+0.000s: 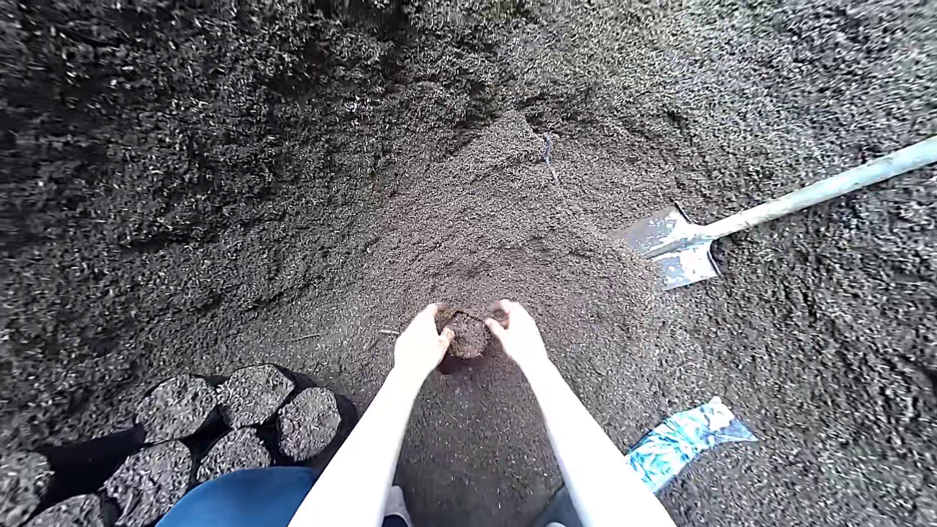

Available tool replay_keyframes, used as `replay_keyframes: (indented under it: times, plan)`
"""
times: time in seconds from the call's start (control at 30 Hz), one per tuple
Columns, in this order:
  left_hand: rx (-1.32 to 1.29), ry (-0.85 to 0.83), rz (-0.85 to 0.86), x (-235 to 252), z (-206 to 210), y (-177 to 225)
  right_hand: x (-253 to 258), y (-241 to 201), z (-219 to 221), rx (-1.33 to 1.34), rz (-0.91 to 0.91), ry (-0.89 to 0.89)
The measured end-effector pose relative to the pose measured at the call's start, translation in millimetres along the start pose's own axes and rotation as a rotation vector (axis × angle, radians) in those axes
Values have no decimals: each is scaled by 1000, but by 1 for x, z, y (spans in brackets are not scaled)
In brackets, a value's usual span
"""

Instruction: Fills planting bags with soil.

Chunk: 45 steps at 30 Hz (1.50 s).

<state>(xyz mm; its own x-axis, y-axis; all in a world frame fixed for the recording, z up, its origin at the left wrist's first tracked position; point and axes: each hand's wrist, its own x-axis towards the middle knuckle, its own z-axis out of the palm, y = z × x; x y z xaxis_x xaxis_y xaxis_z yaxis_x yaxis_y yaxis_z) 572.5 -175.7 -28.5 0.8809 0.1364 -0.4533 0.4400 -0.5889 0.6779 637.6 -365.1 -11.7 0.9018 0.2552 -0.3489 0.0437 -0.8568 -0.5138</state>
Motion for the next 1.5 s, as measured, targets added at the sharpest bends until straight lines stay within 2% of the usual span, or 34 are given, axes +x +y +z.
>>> replay_keyframes:
  times: [0.03, 0.1, 0.17, 0.3, 0.4, 0.5, 0.53, 0.6, 0.7, 0.77, 0.83, 0.93, 1.07, 1.17, 1.27, 1.33, 1.5]
  plan:
    - [97, -26, -94, -1, -2, -3, 2, 4, -1, -38, 57, -9]
    - [212, -160, -215, -1, 4, -10, 9, 9, 9, -166, 137, -141]
    - [195, -290, -210, 1, 18, -14, 13, 8, 20, -289, 130, -249]
    - [170, -215, -161, -24, 12, 8, -8, -11, 3, -409, 76, -247]
    - [103, -120, -91, -56, -4, 20, -46, -25, -20, -375, 43, -109]
    - [-31, -33, -8, -65, 13, 2, -67, -11, -1, -297, -3, 77]
    - [-4, -59, -25, -60, 21, -7, -66, 2, 16, -287, 8, 82]
    - [132, -158, -119, -52, 36, -21, -64, 27, 42, -302, 76, -51]
    - [117, -135, -211, -54, 45, -18, -65, 28, 36, -297, 141, -140]
    - [3, -90, -271, -62, 53, -18, -75, 28, 30, -261, 76, -80]
    - [-60, -150, -328, -63, 58, -20, -80, 32, 33, -248, -100, -41]
    - [-170, -280, -380, -59, 67, -22, -79, 27, 36, -300, -271, -209]
    - [-420, -230, -450, -52, 63, -12, -66, 10, 36, -329, -276, -268]
    - [-442, -248, -502, -45, 55, -15, -60, -1, 37, -383, -277, -320]
    - [-336, -273, -398, -38, 54, -21, -59, 0, 45, -444, -239, -424]
    - [-359, -240, -296, -37, 62, -26, -56, 0, 49, -493, -191, -481]
    - [-341, -219, -237, -38, 66, -31, -46, -12, 46, -597, -181, -655]
